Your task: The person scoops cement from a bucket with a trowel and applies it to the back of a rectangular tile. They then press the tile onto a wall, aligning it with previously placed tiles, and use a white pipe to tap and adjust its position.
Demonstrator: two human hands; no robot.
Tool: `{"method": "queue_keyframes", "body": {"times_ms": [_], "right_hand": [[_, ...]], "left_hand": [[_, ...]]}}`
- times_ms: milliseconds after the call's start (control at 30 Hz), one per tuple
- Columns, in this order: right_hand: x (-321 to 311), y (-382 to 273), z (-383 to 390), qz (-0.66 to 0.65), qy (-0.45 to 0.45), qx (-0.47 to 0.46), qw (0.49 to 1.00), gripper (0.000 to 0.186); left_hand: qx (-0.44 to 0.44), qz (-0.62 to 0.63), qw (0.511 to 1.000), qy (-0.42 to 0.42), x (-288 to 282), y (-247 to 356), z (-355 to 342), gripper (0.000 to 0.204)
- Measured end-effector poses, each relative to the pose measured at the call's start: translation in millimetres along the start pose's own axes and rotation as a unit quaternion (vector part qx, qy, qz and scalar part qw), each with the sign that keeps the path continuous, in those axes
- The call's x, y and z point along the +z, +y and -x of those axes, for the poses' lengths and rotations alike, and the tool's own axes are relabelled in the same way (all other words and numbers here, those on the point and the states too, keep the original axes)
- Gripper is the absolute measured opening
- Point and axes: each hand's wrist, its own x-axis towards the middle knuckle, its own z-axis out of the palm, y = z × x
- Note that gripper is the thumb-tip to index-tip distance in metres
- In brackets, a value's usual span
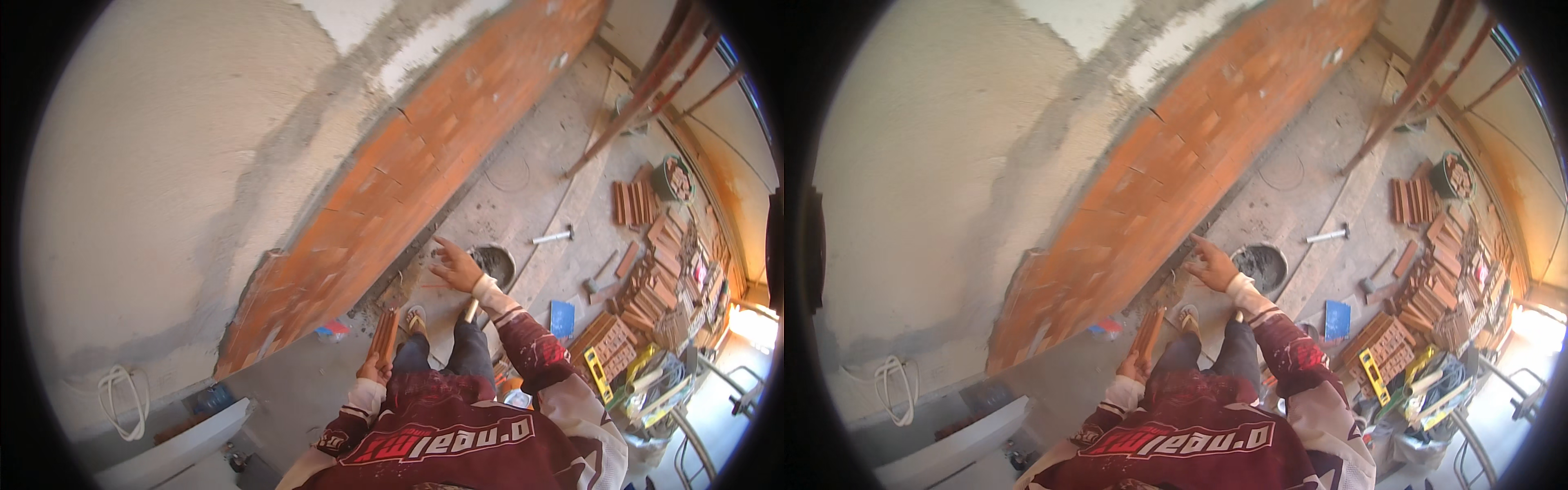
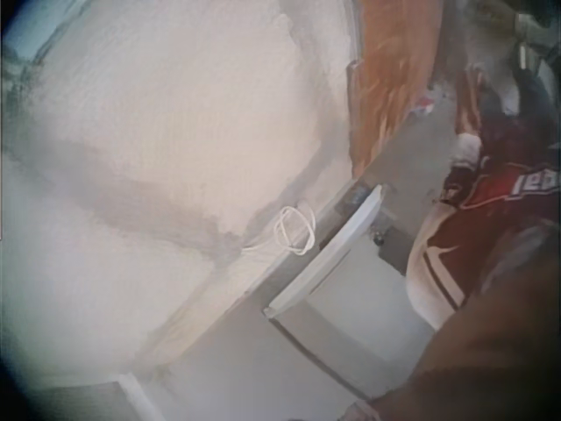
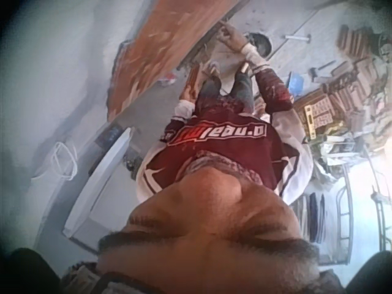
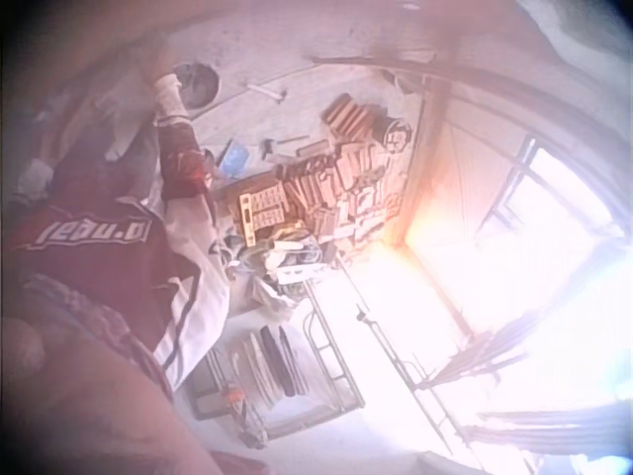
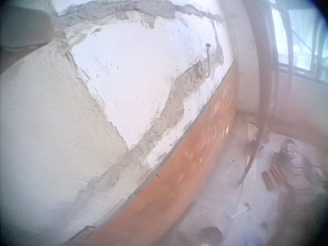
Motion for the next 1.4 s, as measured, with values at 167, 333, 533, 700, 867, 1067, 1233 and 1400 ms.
{"method": "queue_keyframes", "body": {"times_ms": [167,333,533,700,867,1067,1233,1400], "right_hand": [[43.7,-122.2,-63.1,0.194,0.001,-0.208,0.959,0.073],[109.6,-180.8,-89.9,0.339,-0.040,-0.228,0.912,0.075],[139.0,-199.2,-99.8,0.459,-0.030,-0.125,0.879,0.074],[114.3,-181.9,-111.4,0.539,0.024,-0.105,0.836,0.074],[90.8,-203.1,-106.3,0.573,0.018,-0.085,0.815,0.077],[76.6,-196.3,-119.4,0.573,-0.022,-0.148,0.806,0.078],[58.3,-187.9,-120.1,0.488,0.006,-0.163,0.858,0.082],[21.3,-179.8,-135.4,0.490,-0.021,-0.162,0.856,0.086]], "left_hand": [[-0.018,0.115,0.992,-0.048,-32.8,-1.4,-16.9,0.023],[-0.010,0.168,0.967,-0.193,-31.5,14.1,-31.3,0.025],[-0.077,0.200,0.954,-0.208,-18.8,49.9,-55.0,0.025],[-0.108,0.158,0.950,-0.245,-20.7,70.5,-81.3,0.022],[-0.080,0.144,0.963,-0.212,-45.7,77.8,-111.2,0.024],[-0.060,0.213,0.956,-0.193,-79.3,56.3,-138.0,0.021],[-0.033,0.313,0.940,-0.128,-71.5,30.6,-114.9,0.026],[-0.030,0.346,0.928,-0.134,-71.0,-15.6,-135.5,0.024]]}}
